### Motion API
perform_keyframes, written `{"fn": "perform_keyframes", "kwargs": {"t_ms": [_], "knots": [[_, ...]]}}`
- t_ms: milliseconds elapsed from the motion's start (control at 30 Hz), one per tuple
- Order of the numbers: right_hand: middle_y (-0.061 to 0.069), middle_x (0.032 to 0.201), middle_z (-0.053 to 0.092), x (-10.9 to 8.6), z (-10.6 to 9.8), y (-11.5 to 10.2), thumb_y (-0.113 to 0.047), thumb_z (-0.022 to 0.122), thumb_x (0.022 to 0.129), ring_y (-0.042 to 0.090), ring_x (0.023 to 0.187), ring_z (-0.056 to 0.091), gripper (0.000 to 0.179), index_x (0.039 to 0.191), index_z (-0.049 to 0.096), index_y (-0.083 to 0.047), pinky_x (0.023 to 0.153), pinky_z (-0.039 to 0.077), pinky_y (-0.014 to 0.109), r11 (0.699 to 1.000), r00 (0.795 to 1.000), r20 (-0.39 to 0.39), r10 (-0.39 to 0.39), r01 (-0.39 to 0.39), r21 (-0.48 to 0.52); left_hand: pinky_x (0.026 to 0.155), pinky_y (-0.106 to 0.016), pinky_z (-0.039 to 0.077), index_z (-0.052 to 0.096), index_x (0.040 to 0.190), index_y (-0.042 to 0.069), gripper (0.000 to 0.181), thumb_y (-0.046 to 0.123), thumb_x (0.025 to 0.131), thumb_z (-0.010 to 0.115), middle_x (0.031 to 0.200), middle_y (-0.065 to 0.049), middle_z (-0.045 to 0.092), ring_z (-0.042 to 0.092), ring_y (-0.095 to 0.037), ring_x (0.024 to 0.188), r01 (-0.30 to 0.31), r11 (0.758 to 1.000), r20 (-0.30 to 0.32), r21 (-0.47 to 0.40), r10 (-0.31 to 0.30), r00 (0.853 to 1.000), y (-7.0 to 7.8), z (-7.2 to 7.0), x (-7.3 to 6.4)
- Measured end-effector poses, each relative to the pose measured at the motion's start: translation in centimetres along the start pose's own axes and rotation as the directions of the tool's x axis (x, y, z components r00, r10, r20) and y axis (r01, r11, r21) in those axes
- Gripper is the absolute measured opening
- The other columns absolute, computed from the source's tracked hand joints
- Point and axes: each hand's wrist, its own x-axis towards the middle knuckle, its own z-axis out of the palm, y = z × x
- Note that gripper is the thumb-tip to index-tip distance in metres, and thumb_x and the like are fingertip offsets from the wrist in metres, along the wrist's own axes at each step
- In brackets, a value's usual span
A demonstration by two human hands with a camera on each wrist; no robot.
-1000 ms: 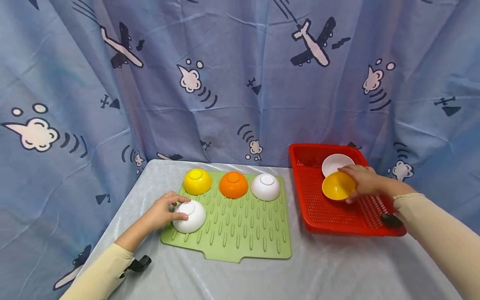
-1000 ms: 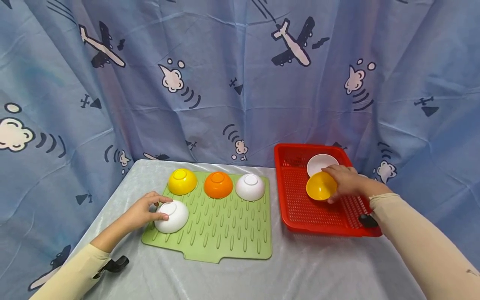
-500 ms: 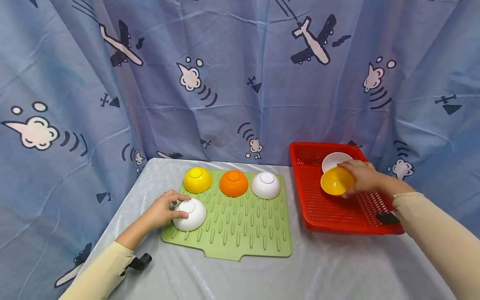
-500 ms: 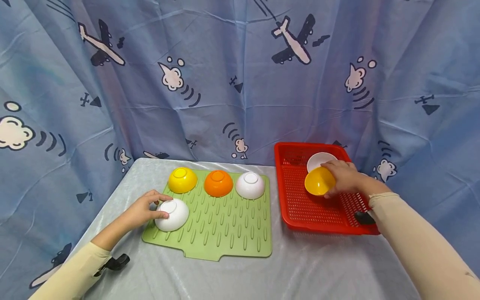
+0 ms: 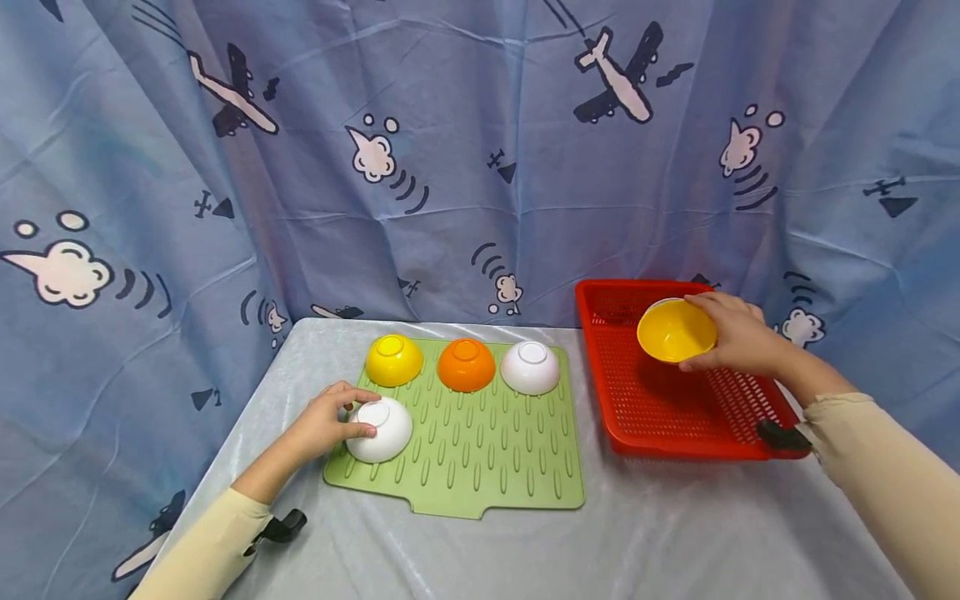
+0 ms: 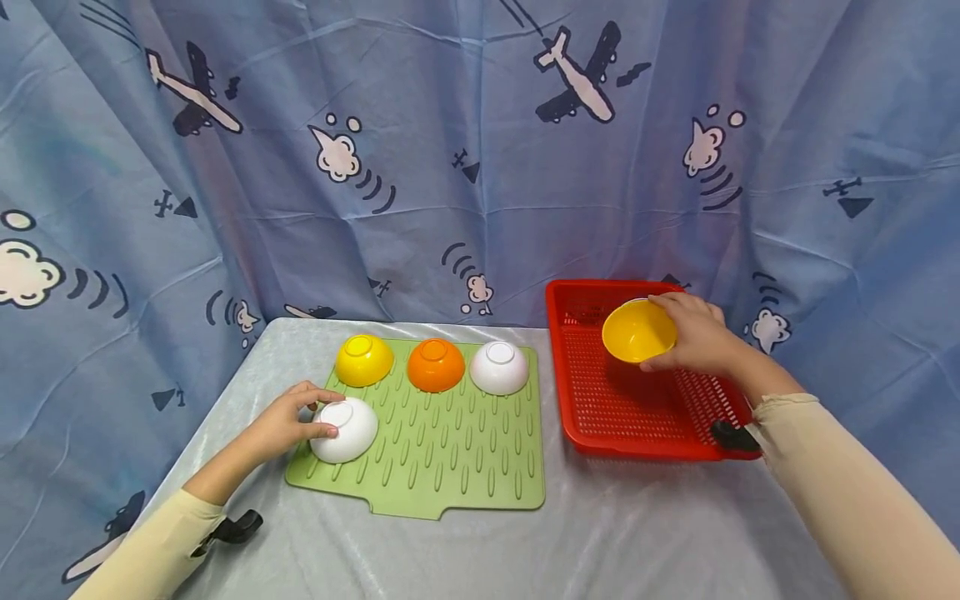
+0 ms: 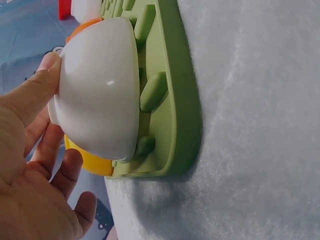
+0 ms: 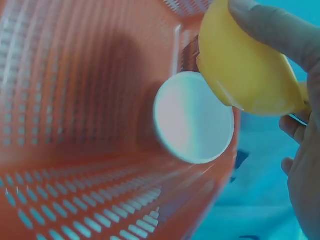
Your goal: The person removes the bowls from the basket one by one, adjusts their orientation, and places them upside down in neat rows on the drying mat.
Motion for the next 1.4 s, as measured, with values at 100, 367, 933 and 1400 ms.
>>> {"fn": "perform_keyframes", "kwargs": {"t_ms": [100, 367, 933, 1400], "knots": [[0.029, 0.15, 0.037, -0.5, -0.3, -1.5, -0.045, 0.096, 0.064, 0.05, 0.137, 0.029, 0.114, 0.152, 0.039, -0.001, 0.104, 0.016, 0.071, 0.999, 0.997, -0.076, -0.009, 0.013, 0.053, 0.079, -0.038, 0.04, 0.073, 0.125, 0.022, 0.053, 0.033, 0.076, 0.091, 0.099, 0.001, 0.055, 0.049, -0.023, 0.098, -0.003, 1.0, -0.009, 0.0, 0.003, 1.0, 0.0, 0.0, -0.1], [0.027, 0.151, 0.038, -2.1, 0.3, -6.2, -0.036, 0.098, 0.063, 0.049, 0.138, 0.027, 0.112, 0.152, 0.04, -0.002, 0.106, 0.014, 0.073, 0.982, 0.98, -0.196, -0.028, 0.063, 0.179, 0.079, -0.038, 0.039, 0.073, 0.126, 0.023, 0.053, 0.034, 0.077, 0.09, 0.099, 0.0, 0.055, 0.049, -0.024, 0.099, -0.007, 1.0, -0.014, 0.008, 0.008, 1.0, 0.0, 0.0, -0.2], [0.019, 0.151, 0.043, -4.2, 4.0, -14.1, -0.029, 0.101, 0.059, 0.042, 0.138, 0.033, 0.111, 0.152, 0.044, -0.007, 0.108, 0.025, 0.071, 0.942, 0.931, -0.355, -0.086, 0.193, 0.276, 0.09, -0.049, 0.029, 0.071, 0.128, 0.018, 0.049, 0.031, 0.083, 0.085, 0.114, -0.002, 0.063, 0.054, -0.029, 0.11, -0.02, 0.994, -0.022, 0.104, 0.023, 1.0, 1.8, -0.3, -0.8], [0.014, 0.148, 0.045, -4.8, 8.5, -18.4, -0.032, 0.103, 0.052, 0.036, 0.138, 0.034, 0.116, 0.151, 0.047, -0.008, 0.108, 0.024, 0.06, 0.908, 0.891, -0.438, -0.119, 0.276, 0.316, 0.091, -0.057, 0.032, 0.069, 0.128, 0.015, 0.051, 0.033, 0.084, 0.085, 0.123, -0.008, 0.064, 0.055, -0.035, 0.117, -0.011, 0.988, 0.015, 0.153, 0.009, 1.0, 3.0, -0.8, -0.6]]}}
